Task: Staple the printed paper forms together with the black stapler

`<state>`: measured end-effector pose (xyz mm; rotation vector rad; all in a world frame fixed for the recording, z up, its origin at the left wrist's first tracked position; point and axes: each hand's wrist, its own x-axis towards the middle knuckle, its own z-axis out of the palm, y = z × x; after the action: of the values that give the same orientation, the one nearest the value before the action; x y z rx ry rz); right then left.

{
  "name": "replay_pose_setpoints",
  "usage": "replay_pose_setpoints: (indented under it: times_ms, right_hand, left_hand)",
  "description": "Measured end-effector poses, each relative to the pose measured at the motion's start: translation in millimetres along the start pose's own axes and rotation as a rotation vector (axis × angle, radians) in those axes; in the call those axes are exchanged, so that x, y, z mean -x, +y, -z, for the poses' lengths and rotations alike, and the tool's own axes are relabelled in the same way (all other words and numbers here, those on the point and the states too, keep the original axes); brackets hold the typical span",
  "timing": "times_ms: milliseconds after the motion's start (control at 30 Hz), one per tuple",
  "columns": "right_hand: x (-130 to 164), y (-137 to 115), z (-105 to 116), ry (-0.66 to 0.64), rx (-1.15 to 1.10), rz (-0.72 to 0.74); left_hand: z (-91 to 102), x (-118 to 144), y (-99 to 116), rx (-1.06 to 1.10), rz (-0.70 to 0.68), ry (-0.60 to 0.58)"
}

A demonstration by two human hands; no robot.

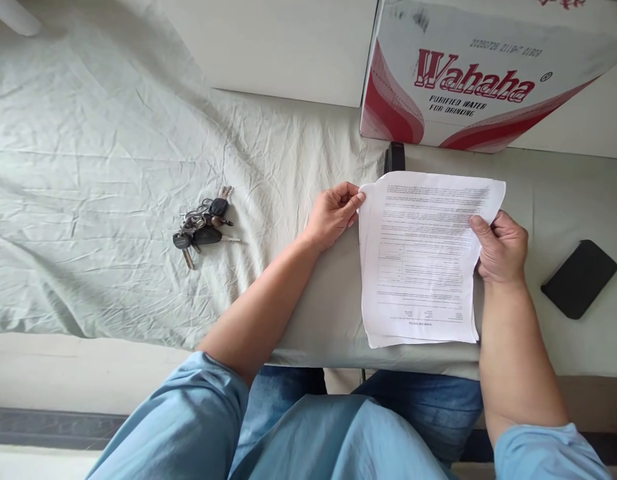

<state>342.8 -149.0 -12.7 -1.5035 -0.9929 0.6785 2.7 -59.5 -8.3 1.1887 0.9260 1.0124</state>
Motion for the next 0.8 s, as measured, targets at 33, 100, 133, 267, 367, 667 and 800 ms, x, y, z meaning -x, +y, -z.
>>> replay_pose_setpoints:
  times_ms: [33, 100, 133, 267, 367, 667, 800]
  right_hand:
    - [-2, 2, 0, 0.031, 0.004, 0.026]
    - [-5, 7, 1, 0.091, -0.004, 0.074]
    - [-6, 8, 1, 0.113, -0.013, 0.09]
    - [-11, 12, 1, 0.127, -0.023, 0.108]
    - [-13, 11, 1, 0.156, 0.013, 0.148]
    - [-11, 4, -2, 0.146, 0.003, 0.217]
    - [-11, 5, -4, 0.136, -0.016, 0.219]
  left_hand:
    - [-0.6, 0, 0, 0.001, 0.002, 0.007]
    - [-1.6, -1, 0, 0.003, -0.006, 0.011]
    - [-1.9, -1, -1, 0.006, -0.015, 0.012]
    - [-1.7, -3, -5, -0.015, -0.05, 0.018]
    - [-0.4, -4, -9, -0.053, -0.068, 0.013]
    - [-2.1, -5, -13, -0.052, -0.044, 0.038]
    - [-5.0, -5, -13, -0.081, -0.068, 0.047]
